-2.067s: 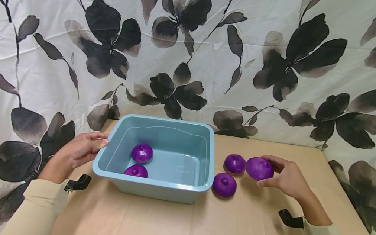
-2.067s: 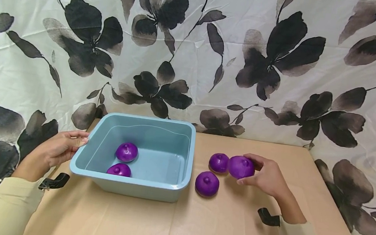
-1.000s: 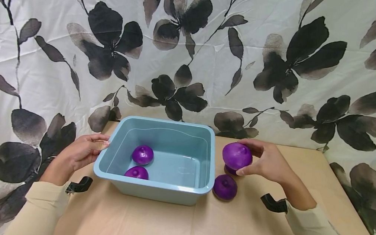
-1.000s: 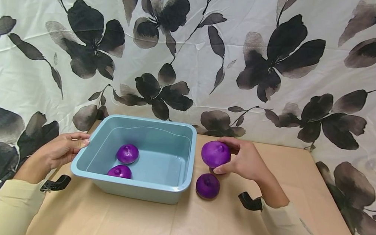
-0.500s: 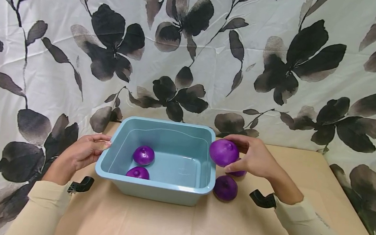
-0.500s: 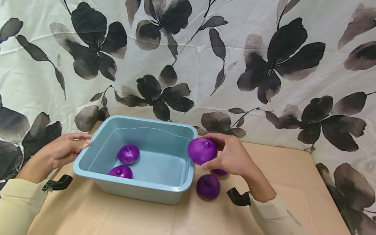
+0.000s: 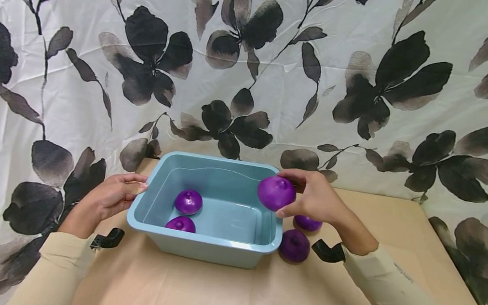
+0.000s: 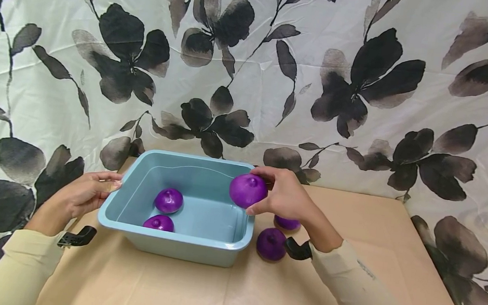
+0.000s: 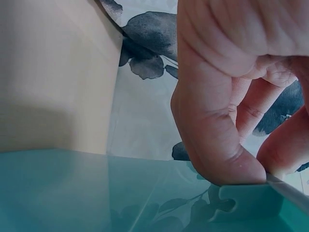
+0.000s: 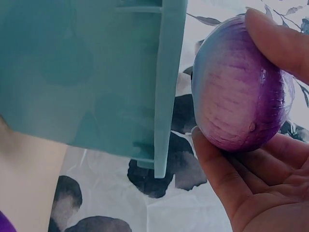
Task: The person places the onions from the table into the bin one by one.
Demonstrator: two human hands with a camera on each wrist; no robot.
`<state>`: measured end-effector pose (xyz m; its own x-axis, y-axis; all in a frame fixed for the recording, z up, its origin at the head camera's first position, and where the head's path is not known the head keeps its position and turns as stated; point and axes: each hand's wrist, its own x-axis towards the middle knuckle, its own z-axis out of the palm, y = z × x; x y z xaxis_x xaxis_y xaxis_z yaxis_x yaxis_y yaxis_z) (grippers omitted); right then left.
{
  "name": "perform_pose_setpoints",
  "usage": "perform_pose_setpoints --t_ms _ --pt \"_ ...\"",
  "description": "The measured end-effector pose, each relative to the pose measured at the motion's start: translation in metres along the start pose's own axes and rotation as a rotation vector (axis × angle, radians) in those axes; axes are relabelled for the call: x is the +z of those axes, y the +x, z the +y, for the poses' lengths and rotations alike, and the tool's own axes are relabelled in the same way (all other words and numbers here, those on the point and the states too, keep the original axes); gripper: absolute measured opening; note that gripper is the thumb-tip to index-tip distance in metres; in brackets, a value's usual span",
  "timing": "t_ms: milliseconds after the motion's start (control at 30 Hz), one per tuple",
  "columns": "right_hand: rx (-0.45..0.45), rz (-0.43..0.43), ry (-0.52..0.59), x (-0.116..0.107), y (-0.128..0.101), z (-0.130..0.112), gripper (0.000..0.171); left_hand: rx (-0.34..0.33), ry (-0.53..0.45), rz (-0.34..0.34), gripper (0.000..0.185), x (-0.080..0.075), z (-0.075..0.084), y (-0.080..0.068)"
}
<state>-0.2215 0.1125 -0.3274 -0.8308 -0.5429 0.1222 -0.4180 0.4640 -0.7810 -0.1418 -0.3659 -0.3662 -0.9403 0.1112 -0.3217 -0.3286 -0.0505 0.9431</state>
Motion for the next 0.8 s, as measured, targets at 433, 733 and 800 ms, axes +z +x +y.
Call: perform_pose_setpoints --t_ms 433,733,800 --pt "-0.01 -0.045 -0.05 0.012 0.023 -0.016 0.083 -0.006 0.031 0.017 0.015 0.001 0.001 0.0" --pt "-0.049 -0.038 -0.15 0.025 0.042 -0.033 0.077 -0.008 0.038 0.024 0.015 0.002 0.002 0.0" --pt "-0.052 -0.044 -0.149 0.028 0.047 -0.037 0.077 -0.01 0.041 0.023 0.014 0.002 0.002 0.0"
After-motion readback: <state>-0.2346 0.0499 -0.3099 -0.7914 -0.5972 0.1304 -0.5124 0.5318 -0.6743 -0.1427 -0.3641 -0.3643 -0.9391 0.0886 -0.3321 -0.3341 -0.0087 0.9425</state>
